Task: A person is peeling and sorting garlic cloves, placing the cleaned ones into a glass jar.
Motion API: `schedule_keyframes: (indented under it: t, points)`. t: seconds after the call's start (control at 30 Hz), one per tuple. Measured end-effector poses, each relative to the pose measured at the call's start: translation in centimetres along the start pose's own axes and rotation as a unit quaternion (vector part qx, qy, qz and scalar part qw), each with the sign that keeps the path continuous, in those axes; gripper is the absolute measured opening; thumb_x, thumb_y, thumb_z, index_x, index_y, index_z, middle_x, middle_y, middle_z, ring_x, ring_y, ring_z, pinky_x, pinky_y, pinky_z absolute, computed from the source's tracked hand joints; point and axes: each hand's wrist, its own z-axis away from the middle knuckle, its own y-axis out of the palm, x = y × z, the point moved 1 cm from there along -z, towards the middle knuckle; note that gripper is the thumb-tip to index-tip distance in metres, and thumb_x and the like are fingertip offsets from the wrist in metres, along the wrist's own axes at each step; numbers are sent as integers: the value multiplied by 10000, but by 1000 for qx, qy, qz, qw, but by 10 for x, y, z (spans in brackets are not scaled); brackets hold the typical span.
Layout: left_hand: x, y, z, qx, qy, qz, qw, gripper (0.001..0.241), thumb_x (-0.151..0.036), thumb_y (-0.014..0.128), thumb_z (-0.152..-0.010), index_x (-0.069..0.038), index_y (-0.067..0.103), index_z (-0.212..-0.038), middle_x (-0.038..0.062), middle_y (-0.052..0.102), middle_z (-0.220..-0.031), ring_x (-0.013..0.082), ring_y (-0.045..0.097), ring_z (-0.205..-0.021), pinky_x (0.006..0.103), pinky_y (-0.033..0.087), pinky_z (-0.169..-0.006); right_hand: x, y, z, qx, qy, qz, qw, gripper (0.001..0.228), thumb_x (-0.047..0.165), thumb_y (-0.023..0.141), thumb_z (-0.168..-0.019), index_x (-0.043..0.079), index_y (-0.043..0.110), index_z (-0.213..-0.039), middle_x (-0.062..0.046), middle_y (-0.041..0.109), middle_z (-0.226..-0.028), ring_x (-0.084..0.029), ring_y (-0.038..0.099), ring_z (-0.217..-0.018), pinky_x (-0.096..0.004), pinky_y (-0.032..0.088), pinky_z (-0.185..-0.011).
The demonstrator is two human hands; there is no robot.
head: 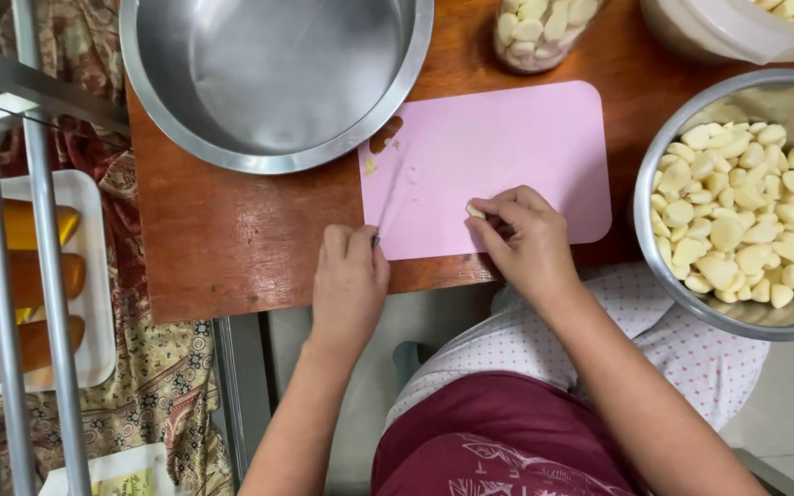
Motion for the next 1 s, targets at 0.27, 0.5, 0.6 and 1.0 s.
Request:
schedule_keyframes:
  t: [0.27, 0.5, 0.6, 1.0]
  points:
    - [-21, 2, 7, 6, 28, -83, 996, 221, -120, 672, -957, -77, 681, -1174, 67, 554, -1059, 254, 718, -695, 372, 627, -639, 6, -1, 4, -11, -2, 9, 1000, 207, 37, 886, -879, 75, 853, -1080, -102, 719, -894, -265, 752, -714, -341, 621, -610]
    - [-61, -13, 20, 122, 12, 66, 990, 441, -74, 566, -987, -111, 581, -1426, 98, 501, -1079, 395, 750, -599, 450, 658, -510, 0, 1, 2, -10, -2, 4, 1000, 205, 32, 882, -880, 84, 855, -1076, -92, 713, -902, -250, 754, -712, -325, 623, -621]
    - [-62, -13, 24, 133, 18, 62, 989, 496, -78, 570, -990, -120, 566, -1485, 95, 479, -1077, 369, 761, -616, 434, 653, -517, 0, 1, 2, -8, 0, 9, 1000, 193, 57, 892, -882, 92, 857, -1068, -79, 714, -899, -240, 753, -697, -320, 618, -605]
    - [-59, -8, 29, 156, 3, 73, 985, 580, -90, 579, -981, -181, 550, -1554, 83, 457, -1063, 393, 751, -645, 470, 641, -543, -2, 0, 1, -12, -9, 0, 1000, 205, 31, 879, -884, 74, 855, -1083, -107, 703, -879, -275, 747, -686, -348, 619, -596]
